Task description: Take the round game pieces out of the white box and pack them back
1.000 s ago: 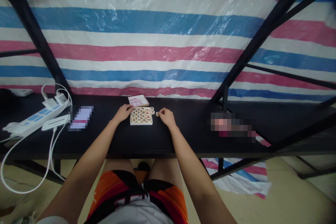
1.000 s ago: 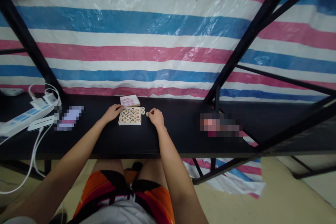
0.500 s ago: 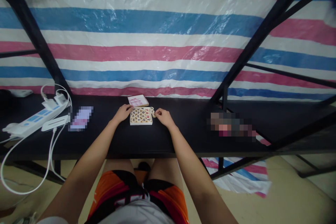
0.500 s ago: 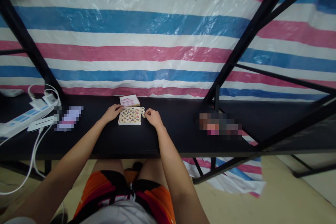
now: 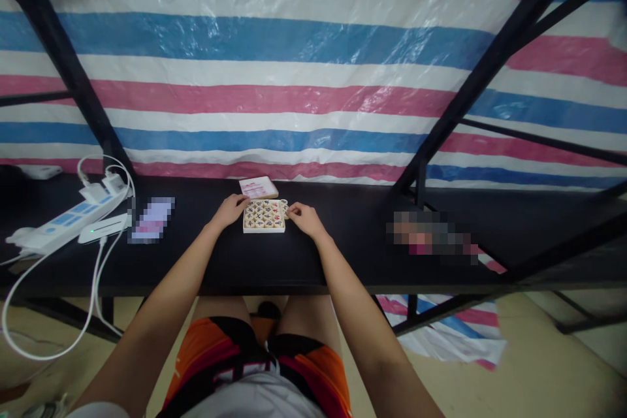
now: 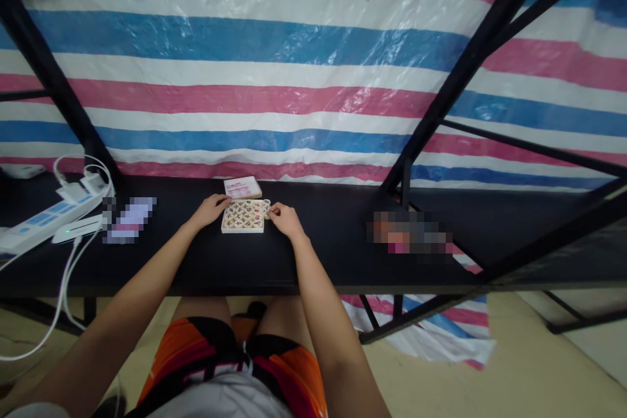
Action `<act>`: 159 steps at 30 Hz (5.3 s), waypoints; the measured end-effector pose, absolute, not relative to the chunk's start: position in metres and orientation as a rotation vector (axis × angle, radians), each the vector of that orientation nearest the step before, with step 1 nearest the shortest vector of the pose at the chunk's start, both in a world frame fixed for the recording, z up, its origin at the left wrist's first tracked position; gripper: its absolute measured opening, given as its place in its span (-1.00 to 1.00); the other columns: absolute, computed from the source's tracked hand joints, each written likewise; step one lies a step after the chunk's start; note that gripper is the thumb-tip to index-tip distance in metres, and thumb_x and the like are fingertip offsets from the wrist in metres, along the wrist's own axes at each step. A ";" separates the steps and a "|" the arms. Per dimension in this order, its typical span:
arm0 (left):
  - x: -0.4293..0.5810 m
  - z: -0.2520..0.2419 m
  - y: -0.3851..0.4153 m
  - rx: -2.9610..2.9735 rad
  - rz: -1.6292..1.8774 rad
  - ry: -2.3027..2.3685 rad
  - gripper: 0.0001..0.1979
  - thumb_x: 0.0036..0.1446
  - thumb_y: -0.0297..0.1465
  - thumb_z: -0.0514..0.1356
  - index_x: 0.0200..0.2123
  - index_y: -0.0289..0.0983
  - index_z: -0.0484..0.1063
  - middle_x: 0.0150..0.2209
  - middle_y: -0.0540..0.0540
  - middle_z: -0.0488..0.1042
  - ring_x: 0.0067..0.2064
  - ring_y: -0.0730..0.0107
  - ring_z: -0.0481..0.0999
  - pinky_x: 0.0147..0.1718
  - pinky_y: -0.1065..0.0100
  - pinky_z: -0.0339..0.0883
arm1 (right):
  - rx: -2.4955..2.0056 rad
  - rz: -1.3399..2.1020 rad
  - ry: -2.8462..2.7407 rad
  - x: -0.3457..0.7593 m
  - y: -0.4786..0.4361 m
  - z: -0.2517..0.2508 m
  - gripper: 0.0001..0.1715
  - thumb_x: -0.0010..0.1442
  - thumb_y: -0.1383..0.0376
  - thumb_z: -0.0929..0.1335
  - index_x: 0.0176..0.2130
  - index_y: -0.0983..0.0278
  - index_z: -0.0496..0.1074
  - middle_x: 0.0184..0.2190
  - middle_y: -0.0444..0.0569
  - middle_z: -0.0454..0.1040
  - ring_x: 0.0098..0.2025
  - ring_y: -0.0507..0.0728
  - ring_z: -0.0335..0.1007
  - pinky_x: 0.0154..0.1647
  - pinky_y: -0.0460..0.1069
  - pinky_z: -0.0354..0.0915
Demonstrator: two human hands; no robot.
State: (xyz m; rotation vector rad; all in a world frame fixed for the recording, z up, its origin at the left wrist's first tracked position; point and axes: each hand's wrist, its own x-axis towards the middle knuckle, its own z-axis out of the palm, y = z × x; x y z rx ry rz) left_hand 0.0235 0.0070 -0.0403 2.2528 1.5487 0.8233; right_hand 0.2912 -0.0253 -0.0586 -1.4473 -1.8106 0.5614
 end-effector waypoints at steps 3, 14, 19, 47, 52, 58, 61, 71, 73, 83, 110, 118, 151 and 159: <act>0.024 -0.040 0.006 2.257 0.822 1.544 -0.58 0.21 -0.17 -0.02 -0.08 -0.28 0.49 -0.18 -0.18 0.48 -0.10 0.20 0.46 -0.02 0.26 0.26 | -1.440 0.575 -1.795 0.292 -0.023 -0.061 -0.89 0.06 0.33 0.33 -0.37 0.24 0.48 -0.44 -0.13 0.52 -0.36 0.05 0.42 -0.26 -0.08 0.25; 0.024 -0.040 0.007 2.270 0.845 1.519 -0.56 0.21 -0.17 -0.02 -0.09 -0.30 0.50 -0.18 -0.20 0.49 -0.12 0.16 0.47 -0.04 0.23 0.27 | -1.450 0.563 -1.763 0.292 -0.021 -0.064 -0.88 0.10 0.25 0.34 -0.37 0.24 0.47 -0.43 -0.12 0.51 -0.36 0.05 0.40 -0.28 -0.08 0.23; 0.024 -0.041 0.007 2.265 0.825 1.537 -0.55 0.21 -0.17 -0.02 -0.07 -0.31 0.49 -0.17 -0.21 0.48 -0.11 0.16 0.47 -0.02 0.22 0.26 | -1.436 0.489 -1.788 0.292 -0.020 -0.063 -0.83 0.11 0.25 0.30 -0.34 0.24 0.48 -0.38 -0.10 0.46 -0.33 0.05 0.37 -0.19 -0.04 0.26; 0.023 -0.043 0.009 2.274 0.838 1.531 -0.56 0.21 -0.17 -0.02 -0.07 -0.31 0.49 -0.18 -0.20 0.49 -0.12 0.19 0.47 -0.04 0.26 0.27 | -1.372 0.451 -1.888 0.294 -0.017 -0.069 -0.76 0.05 0.23 0.40 -0.23 0.24 0.46 -0.32 -0.07 0.41 -0.26 0.07 0.35 -0.12 0.01 0.28; 0.023 -0.043 0.009 2.269 0.822 1.540 -0.58 0.22 -0.17 -0.02 -0.07 -0.28 0.49 -0.19 -0.17 0.49 -0.13 0.21 0.47 -0.04 0.28 0.26 | -1.382 0.470 -1.889 0.294 -0.017 -0.069 -0.77 0.05 0.23 0.40 -0.24 0.26 0.46 -0.32 -0.06 0.42 -0.26 0.08 0.35 -0.13 0.01 0.27; 0.023 -0.042 0.008 2.277 0.814 1.529 -0.56 0.22 -0.17 -0.03 -0.07 -0.30 0.49 -0.19 -0.19 0.48 -0.12 0.21 0.46 -0.04 0.27 0.26 | -1.380 0.463 -1.869 0.293 -0.018 -0.069 -0.79 0.09 0.21 0.37 -0.25 0.25 0.46 -0.34 -0.07 0.43 -0.26 0.07 0.36 -0.13 0.00 0.27; 0.024 -0.041 0.007 2.284 0.804 1.530 -0.56 0.22 -0.18 -0.03 -0.07 -0.29 0.49 -0.20 -0.18 0.48 -0.13 0.21 0.46 -0.05 0.28 0.26 | -1.361 0.430 -1.860 0.292 -0.018 -0.068 -0.83 0.10 0.23 0.36 -0.27 0.25 0.46 -0.34 -0.08 0.42 -0.27 0.07 0.36 -0.13 0.00 0.27; 0.024 -0.041 0.007 2.276 0.825 1.528 -0.57 0.21 -0.17 -0.02 -0.07 -0.29 0.49 -0.20 -0.19 0.48 -0.13 0.19 0.46 -0.04 0.24 0.27 | -1.232 0.173 -1.952 0.271 -0.035 -0.047 -0.82 0.20 0.31 0.25 -0.32 0.24 0.45 -0.31 0.01 0.42 -0.18 0.16 0.30 -0.04 0.06 0.23; 0.023 -0.041 0.007 2.272 0.826 1.524 -0.58 0.21 -0.18 -0.01 -0.07 -0.28 0.49 -0.19 -0.18 0.49 -0.12 0.19 0.46 -0.03 0.24 0.26 | -1.204 0.151 -1.998 0.266 -0.039 -0.044 -0.82 0.20 0.33 0.25 -0.32 0.25 0.46 -0.30 0.02 0.43 -0.17 0.16 0.29 -0.01 0.07 0.21; 0.024 -0.041 0.008 2.268 0.823 1.535 -0.56 0.21 -0.17 -0.01 -0.07 -0.31 0.49 -0.17 -0.21 0.49 -0.12 0.19 0.47 -0.03 0.26 0.26 | -1.112 0.130 -2.198 0.254 -0.052 -0.039 -0.82 0.19 0.19 0.33 -0.35 0.24 0.46 -0.30 -0.02 0.46 -0.14 0.15 0.29 -0.04 0.06 0.16; 0.025 -0.039 0.005 2.260 0.820 1.534 -0.58 0.22 -0.18 -0.02 -0.08 -0.28 0.49 -0.15 -0.19 0.49 -0.10 0.18 0.46 -0.02 0.25 0.27 | -1.069 0.100 -2.309 0.252 -0.053 -0.038 -0.80 0.15 0.15 0.36 -0.31 0.24 0.46 -0.30 -0.02 0.50 -0.15 0.15 0.35 -0.02 0.05 0.16; 0.025 -0.039 0.005 2.258 0.829 1.520 -0.57 0.21 -0.17 -0.02 -0.08 -0.28 0.49 -0.15 -0.20 0.49 -0.09 0.17 0.46 -0.02 0.24 0.26 | -1.016 0.125 -2.338 0.251 -0.053 -0.039 -0.73 0.16 0.14 0.36 -0.20 0.26 0.46 -0.26 0.03 0.49 -0.10 0.19 0.35 0.02 0.09 0.18; 0.025 -0.039 0.005 2.266 0.810 1.537 -0.58 0.22 -0.19 -0.01 -0.06 -0.31 0.49 -0.15 -0.20 0.49 -0.09 0.18 0.47 -0.02 0.26 0.26 | -1.485 0.681 -1.791 0.313 -0.029 -0.059 -0.70 -0.10 0.07 0.43 -0.44 0.25 0.45 -0.49 -0.15 0.46 -0.41 0.04 0.33 -0.33 -0.07 0.19; 0.024 -0.040 0.006 2.267 0.818 1.529 -0.58 0.22 -0.18 -0.01 -0.07 -0.31 0.49 -0.13 -0.21 0.49 -0.08 0.17 0.47 -0.01 0.24 0.26 | -1.343 0.729 -1.840 0.304 -0.034 -0.055 -0.63 -0.14 0.03 0.46 -0.45 0.26 0.46 -0.45 -0.13 0.47 -0.40 0.03 0.31 -0.33 -0.08 0.20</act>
